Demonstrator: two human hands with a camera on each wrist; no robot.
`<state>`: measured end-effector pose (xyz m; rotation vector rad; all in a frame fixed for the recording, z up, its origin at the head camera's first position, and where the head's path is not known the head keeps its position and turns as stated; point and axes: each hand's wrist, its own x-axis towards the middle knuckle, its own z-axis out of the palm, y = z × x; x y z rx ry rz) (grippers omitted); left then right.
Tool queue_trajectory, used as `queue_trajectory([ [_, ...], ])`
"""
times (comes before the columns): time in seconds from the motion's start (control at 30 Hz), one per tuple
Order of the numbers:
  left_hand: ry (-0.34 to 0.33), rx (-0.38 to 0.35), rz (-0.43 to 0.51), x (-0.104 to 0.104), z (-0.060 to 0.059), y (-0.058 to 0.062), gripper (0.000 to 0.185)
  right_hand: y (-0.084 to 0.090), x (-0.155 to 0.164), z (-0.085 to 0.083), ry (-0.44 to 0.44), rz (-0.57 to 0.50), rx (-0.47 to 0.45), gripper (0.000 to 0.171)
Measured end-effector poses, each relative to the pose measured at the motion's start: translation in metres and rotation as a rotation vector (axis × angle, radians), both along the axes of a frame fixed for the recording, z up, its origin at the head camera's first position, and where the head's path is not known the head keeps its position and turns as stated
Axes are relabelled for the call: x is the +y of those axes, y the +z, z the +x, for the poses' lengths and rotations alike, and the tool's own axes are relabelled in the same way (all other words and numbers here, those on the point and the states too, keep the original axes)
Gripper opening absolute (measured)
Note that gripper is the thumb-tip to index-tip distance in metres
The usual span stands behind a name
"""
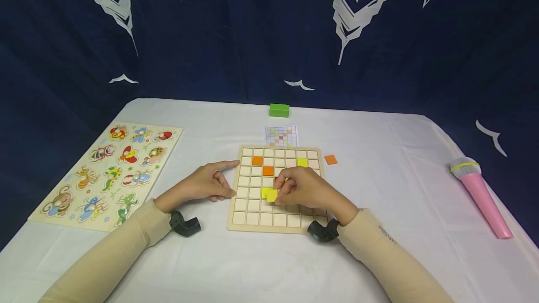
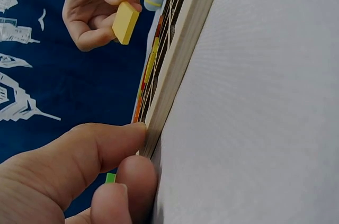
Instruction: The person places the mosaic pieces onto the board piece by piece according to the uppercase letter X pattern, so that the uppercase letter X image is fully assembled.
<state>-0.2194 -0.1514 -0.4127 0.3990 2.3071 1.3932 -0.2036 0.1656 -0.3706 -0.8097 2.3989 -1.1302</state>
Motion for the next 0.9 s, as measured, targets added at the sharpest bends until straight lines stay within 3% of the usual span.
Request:
queue_trajectory([
  [0.33,-0.001,0.001,0.004,0.000,-0.001,-0.001,0.090,-0.003,-0.025,0.004,0.066,-0.006,0.000,0.016],
  [0.9,-0.005,0.008,-0.005,0.000,-0.001,-0.001,0.089,-0.009,-0.048,0.006,0.050,0.097,0.058,0.018],
])
